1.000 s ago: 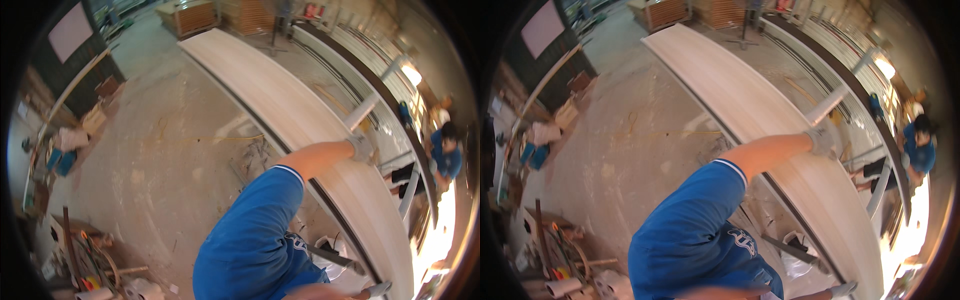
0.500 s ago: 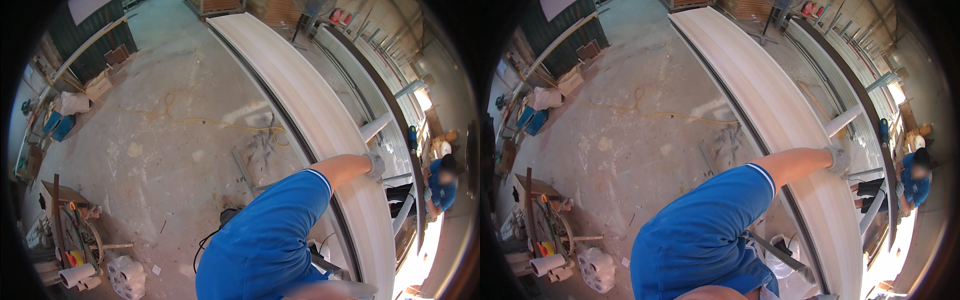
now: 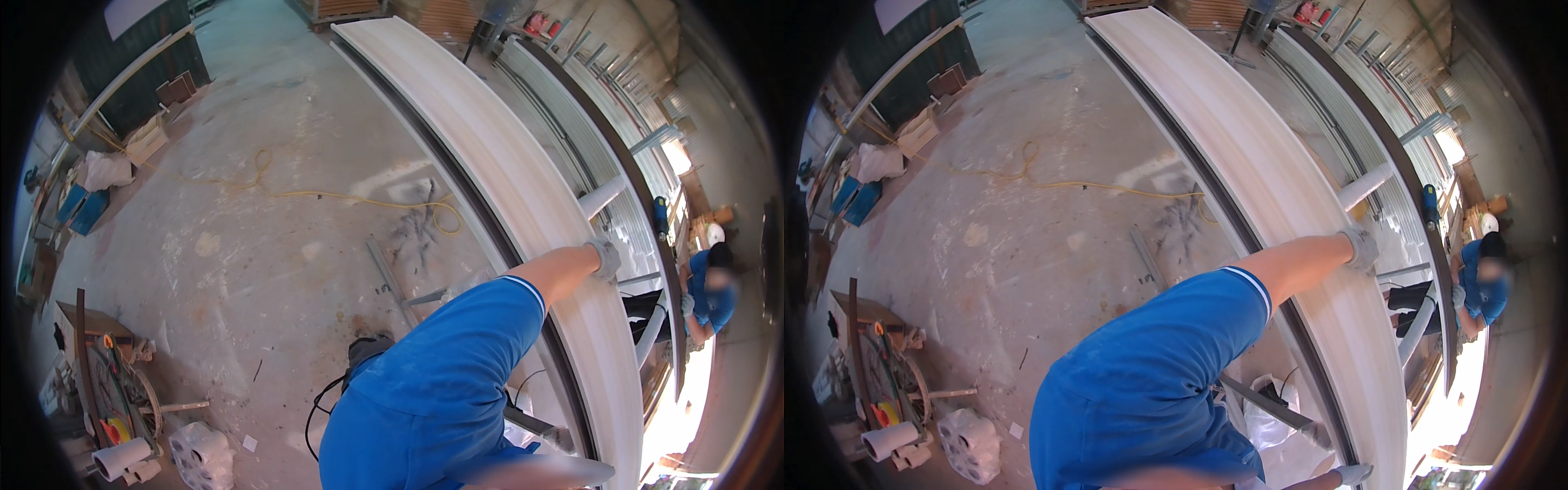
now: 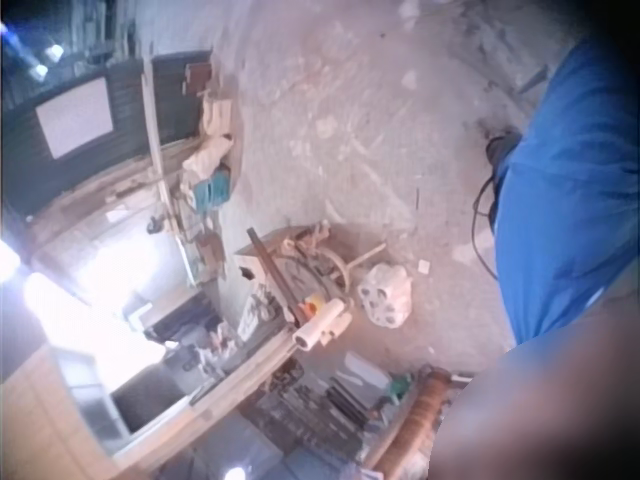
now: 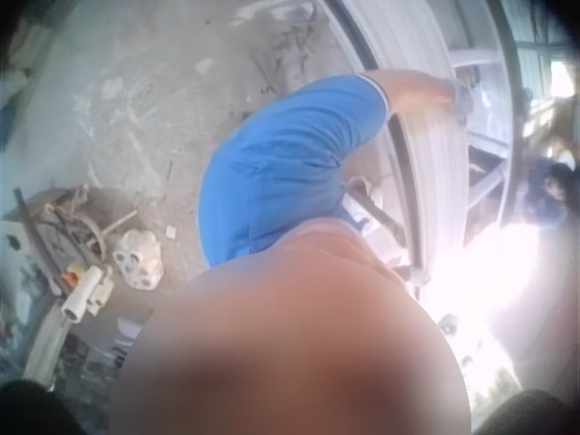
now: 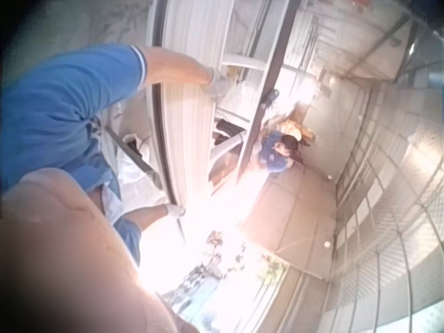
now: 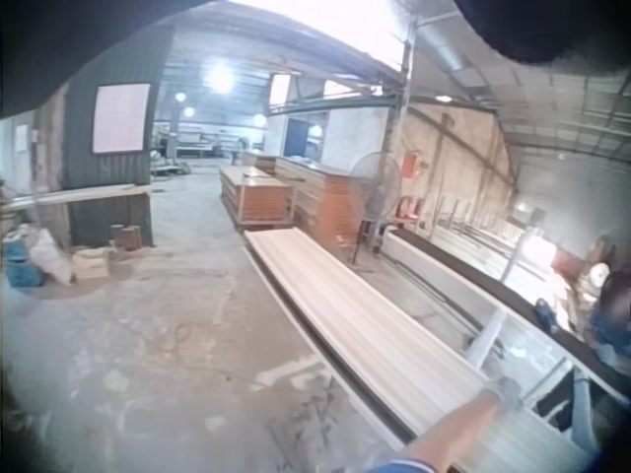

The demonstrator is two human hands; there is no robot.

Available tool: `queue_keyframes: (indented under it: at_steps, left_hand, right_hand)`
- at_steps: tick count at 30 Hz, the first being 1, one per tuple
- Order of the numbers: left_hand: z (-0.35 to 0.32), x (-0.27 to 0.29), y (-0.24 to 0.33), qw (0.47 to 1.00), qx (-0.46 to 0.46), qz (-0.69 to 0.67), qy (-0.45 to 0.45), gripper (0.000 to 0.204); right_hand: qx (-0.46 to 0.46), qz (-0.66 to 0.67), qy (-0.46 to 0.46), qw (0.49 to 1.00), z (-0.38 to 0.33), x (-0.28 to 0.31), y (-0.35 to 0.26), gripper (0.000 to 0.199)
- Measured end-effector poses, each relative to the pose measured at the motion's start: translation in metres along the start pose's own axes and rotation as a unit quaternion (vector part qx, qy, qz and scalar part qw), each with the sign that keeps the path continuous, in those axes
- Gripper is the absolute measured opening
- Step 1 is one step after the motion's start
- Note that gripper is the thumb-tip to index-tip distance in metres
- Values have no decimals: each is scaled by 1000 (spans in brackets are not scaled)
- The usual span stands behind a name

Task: The person picks up large flat panels from a stack, carries them to a workbench, and places them on a frame. They then use a small tool to press or trim along the panel edges and flip the panel over to work on the other side. The person repeats this process with additional panels.

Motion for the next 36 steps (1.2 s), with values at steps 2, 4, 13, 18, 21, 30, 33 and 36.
queue_keyframes:
  at_steps: [2, 4, 13, 18, 21, 30, 33, 36]
  left_hand:
    - [8, -8, -2, 1000, 0, 16, 24, 54]
    - [13, -14, 0, 998, 1, 60, 22, 52]
    - [-30, 13, 5, 996, 15, -48, -76, 53]
    - [-33, 26, -5, 999, 6, 38, 5, 55]
    - [-29, 23, -7, 997, -7, 75, 28, 59]
    - [-20, 23, -16, 992, 18, 115, -43, 70]
    - [-7, 19, 12, 992, 21, 116, -46, 70]
    - [28, -1, 86, 986, -42, 102, -129, 68]
  right_hand:
    - [-1, 4, -7, 1000, 18, -5, 6, 56]
    - [10, 59, -34, 998, 34, -15, 11, 56]
    - [-85, 143, -12, 986, 2, -3, 23, 41]
    - [-56, 94, -17, 994, -5, -8, -4, 38]
    - [-13, -30, 33, 999, -9, -11, -13, 41]
    - [-108, 4, 11, 994, -38, -11, -41, 44]
    - [-146, 19, -54, 988, -44, -4, -50, 47]
    - [-135, 23, -109, 985, -47, 4, -51, 50]
Point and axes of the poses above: each hand's wrist, its own z-axis towards the middle knuckle, its own x-axis out of the back of the hand, y = z × x, the point moved 2 cm from there along z, towards the middle knuckle, and after that the axes turned 5 degrees about z, right-handed, at the moved point
